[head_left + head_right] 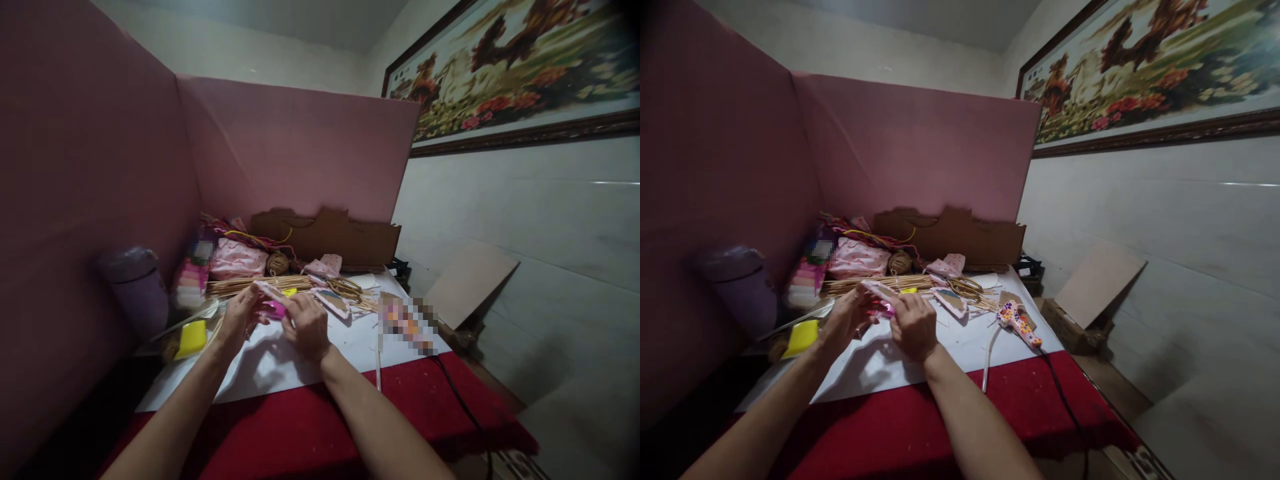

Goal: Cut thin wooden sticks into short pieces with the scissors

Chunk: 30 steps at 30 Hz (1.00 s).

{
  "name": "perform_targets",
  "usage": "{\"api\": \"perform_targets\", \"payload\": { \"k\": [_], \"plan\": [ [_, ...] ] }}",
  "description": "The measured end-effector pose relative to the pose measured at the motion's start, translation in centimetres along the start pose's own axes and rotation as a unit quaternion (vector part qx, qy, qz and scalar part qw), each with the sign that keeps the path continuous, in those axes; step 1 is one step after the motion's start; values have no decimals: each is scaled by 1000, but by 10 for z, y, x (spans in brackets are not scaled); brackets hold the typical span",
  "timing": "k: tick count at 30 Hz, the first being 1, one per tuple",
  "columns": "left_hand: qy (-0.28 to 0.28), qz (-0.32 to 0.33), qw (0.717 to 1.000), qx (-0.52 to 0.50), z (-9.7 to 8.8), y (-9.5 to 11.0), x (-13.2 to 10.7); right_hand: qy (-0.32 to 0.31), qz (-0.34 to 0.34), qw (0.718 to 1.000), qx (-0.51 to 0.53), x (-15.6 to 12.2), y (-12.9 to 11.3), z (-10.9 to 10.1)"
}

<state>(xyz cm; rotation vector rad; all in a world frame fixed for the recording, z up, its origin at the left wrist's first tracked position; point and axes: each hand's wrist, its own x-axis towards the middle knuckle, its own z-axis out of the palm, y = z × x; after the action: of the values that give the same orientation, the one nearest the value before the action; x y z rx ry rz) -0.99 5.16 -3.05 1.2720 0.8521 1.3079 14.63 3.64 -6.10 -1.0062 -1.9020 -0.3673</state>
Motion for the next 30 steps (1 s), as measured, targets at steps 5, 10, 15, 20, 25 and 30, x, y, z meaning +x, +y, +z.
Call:
{"api": "perform_targets", "payload": {
  "k": [5,10,15,20,25,30],
  "plan": [
    [104,-65,991,-59,-8,0,0,21,44,997,59,6,-7,-4],
    [126,-79,983,-110,-5,2,0,98,294,918,248,10,3,2],
    [84,-22,988,-129,2,-4,-1,7,371,814,447,10,8,15],
    [16,-45,994,-96,5,-13,-3,49,373,807,454,8,7,15],
    [32,-53,994,-87,5,-12,-5,35,374,786,490,6,8,17],
    [37,-48,995,-80,4,-10,-4,12,377,777,503,6,8,17]
  ]
}}
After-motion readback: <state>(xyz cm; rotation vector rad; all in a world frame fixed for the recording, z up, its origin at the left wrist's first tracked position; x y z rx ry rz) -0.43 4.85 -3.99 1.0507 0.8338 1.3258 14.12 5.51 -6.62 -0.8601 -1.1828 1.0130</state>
